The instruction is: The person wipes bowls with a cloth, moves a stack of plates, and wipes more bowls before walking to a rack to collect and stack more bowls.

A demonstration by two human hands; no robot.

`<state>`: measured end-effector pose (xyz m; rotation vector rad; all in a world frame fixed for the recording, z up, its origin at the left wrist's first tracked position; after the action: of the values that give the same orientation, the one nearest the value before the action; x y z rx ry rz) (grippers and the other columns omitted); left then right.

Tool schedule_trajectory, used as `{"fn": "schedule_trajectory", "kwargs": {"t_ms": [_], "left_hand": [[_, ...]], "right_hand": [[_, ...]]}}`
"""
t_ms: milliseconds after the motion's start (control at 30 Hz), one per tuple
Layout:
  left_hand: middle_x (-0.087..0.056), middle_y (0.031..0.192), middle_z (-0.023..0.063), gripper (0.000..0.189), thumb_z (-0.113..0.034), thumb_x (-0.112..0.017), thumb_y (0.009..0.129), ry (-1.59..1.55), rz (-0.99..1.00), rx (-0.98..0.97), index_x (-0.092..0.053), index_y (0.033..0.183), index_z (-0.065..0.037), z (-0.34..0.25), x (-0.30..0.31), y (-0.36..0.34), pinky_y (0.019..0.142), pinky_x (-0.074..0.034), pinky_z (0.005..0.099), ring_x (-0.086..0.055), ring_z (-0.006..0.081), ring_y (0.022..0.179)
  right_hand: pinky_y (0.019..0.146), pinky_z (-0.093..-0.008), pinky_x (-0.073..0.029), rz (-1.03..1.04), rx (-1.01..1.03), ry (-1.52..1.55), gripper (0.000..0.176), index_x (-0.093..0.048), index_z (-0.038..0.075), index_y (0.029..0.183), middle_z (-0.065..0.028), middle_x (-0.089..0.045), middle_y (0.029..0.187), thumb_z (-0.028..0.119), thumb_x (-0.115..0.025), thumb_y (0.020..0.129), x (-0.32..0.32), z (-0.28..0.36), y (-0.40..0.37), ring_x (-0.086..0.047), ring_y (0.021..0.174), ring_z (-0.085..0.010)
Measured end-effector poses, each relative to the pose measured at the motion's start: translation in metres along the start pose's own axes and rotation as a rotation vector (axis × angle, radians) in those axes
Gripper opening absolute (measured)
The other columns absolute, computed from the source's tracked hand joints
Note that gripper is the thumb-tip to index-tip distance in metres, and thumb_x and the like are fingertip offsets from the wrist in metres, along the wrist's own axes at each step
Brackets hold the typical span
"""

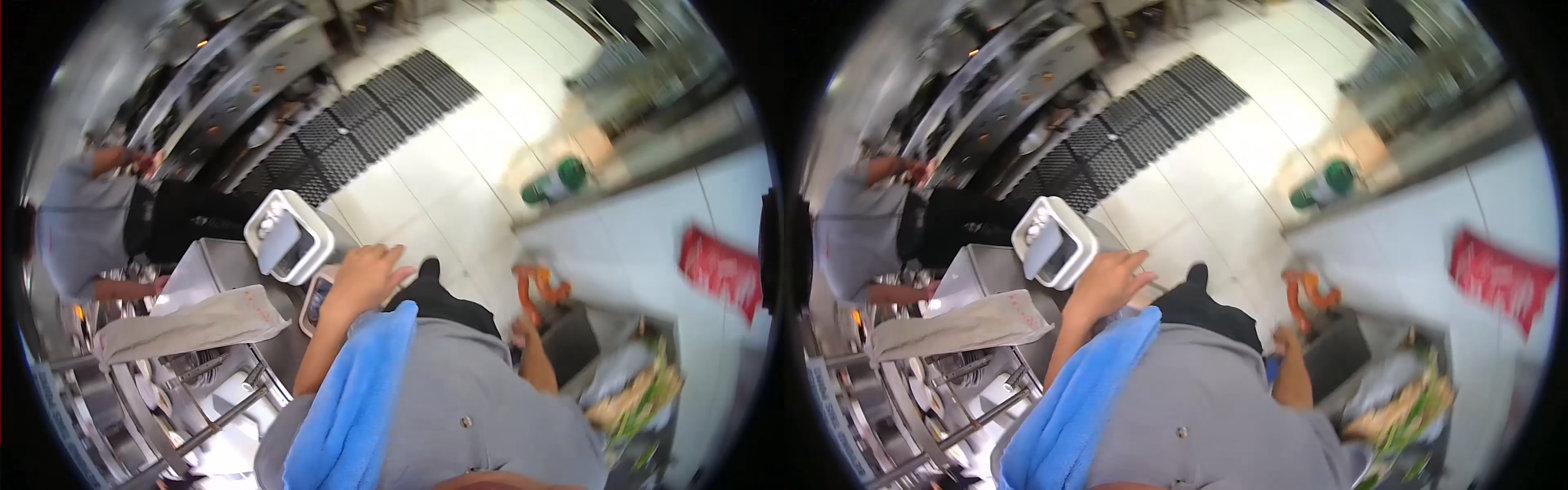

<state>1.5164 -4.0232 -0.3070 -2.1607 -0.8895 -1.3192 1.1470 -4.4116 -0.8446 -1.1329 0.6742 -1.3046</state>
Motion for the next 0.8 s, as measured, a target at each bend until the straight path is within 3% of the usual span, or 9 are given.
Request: {"fn": "schedule_trajectory", "kwargs": {"t_ms": [67, 100, 200, 400, 467, 533, 633, 733, 800], "left_hand": [[-0.064, 0.090, 0.0185, 0.043, -0.038, -0.058, 0.088, 0.026, 0.007, 0.052, -0.061, 0.111, -0.002, 0.014, 0.009, 0.046, 0.078, -0.047, 0.0445, -0.061, 0.0377, 0.087], [-0.064, 0.091, 0.0172, 0.044, -0.041, -0.056, 0.089, 0.100, 0.046, 0.035, -0.060, 0.112, -0.004, 0.019, 0.010, 0.071, 0.079, -0.046, 0.0445, -0.061, 0.0360, 0.088], [-0.064, 0.095, 0.0170, 0.046, -0.045, -0.052, 0.090, 0.192, 0.155, -0.044, -0.058, 0.115, -0.007, 0.029, 0.016, 0.148, 0.081, -0.045, 0.0446, -0.061, 0.0354, 0.090], [-0.062, 0.110, 0.0228, 0.047, -0.035, -0.055, 0.091, -0.349, 0.456, 0.117, -0.055, 0.123, -0.001, 0.087, -0.038, 0.343, 0.085, -0.048, 0.0405, -0.061, 0.0325, 0.101], [-0.064, 0.106, 0.0231, 0.051, -0.041, -0.055, 0.090, -0.152, 0.305, 0.186, -0.053, 0.125, -0.003, 0.172, -0.109, 0.383, 0.085, -0.049, 0.0420, -0.062, 0.0355, 0.098], [-0.060, 0.117, 0.0223, 0.058, -0.046, -0.060, 0.086, 0.506, 0.772, 0.202, -0.056, 0.123, -0.002, 0.243, -0.145, 0.400, 0.088, -0.048, 0.0403, -0.059, 0.0358, 0.107], [-0.066, 0.102, 0.0196, 0.054, -0.044, -0.062, 0.084, 0.252, 0.573, 0.295, -0.058, 0.120, -0.004, 0.229, -0.094, 0.410, 0.085, -0.049, 0.0393, -0.063, 0.0334, 0.098], [-0.067, 0.101, 0.0199, 0.054, -0.043, -0.063, 0.084, -0.227, 0.246, 0.306, -0.059, 0.118, -0.002, 0.184, -0.016, 0.486, 0.086, -0.048, 0.0375, -0.064, 0.0341, 0.097], [-0.067, 0.099, 0.0202, 0.054, -0.041, -0.062, 0.085, -0.297, 0.265, 0.577, -0.057, 0.121, -0.001, 0.233, -0.015, 0.535, 0.085, -0.047, 0.0366, -0.064, 0.0350, 0.095]], "right_hand": [[0.040, -0.0346, -0.035, 0.098, -0.357, 0.821, 0.041, -0.058, 0.016, 0.079, -0.0055, -0.052, 0.060, 0.049, -0.035, 0.090, 0.003, 0.003, -0.040, -0.046, 0.045, -0.0213], [0.041, -0.0356, -0.038, 0.048, -0.479, 0.364, 0.035, -0.059, 0.012, 0.086, -0.0055, -0.053, 0.062, 0.042, -0.040, 0.090, 0.020, 0.052, -0.077, -0.049, 0.047, -0.0224], [0.043, -0.0372, -0.042, -0.171, -0.293, 0.360, 0.023, -0.061, 0.007, 0.101, -0.0073, -0.053, 0.060, 0.023, -0.052, 0.087, 0.034, 0.135, -0.088, -0.051, 0.047, -0.0224], [0.051, -0.0425, -0.052, -0.258, 0.055, 0.209, 0.055, -0.056, 0.011, 0.123, -0.0211, -0.065, 0.082, -0.006, -0.058, 0.071, 0.084, 0.258, -0.017, -0.067, 0.067, -0.0299], [0.051, -0.0419, -0.052, -0.202, 0.186, 0.011, 0.049, -0.060, 0.009, 0.116, -0.0194, -0.065, 0.082, -0.002, -0.062, 0.069, 0.128, 0.300, 0.038, -0.065, 0.063, -0.0291], [0.055, -0.0418, -0.052, -0.173, 0.098, 0.115, 0.046, -0.060, 0.008, 0.113, -0.0185, -0.065, 0.085, 0.002, -0.064, 0.068, 0.189, 0.349, 0.089, -0.066, 0.068, -0.0297], [0.074, -0.0435, -0.052, -0.232, 0.483, -0.413, 0.053, -0.055, 0.011, 0.122, -0.0189, -0.066, 0.098, 0.017, -0.066, 0.071, 0.277, 0.437, 0.133, -0.064, 0.087, -0.0362], [0.093, -0.0423, -0.045, -0.024, 0.284, -0.654, 0.049, -0.056, 0.009, 0.123, -0.0196, -0.061, 0.117, 0.030, -0.063, 0.079, 0.364, 0.565, 0.142, -0.057, 0.109, -0.0355], [0.092, -0.0422, -0.045, -0.192, 0.535, -0.382, 0.043, -0.059, 0.003, 0.117, -0.0212, -0.061, 0.115, 0.029, -0.057, 0.082, 0.419, 0.644, 0.141, -0.057, 0.108, -0.0361]]}}
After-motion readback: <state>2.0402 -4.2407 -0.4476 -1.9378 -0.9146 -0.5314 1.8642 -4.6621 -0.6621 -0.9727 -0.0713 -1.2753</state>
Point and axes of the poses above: each hand's wrist, its own y-axis towards the middle knuckle, its own x-axis out of the back of the hand, z = x × y, the point moved 3 cm from there along y, towards the middle knuckle
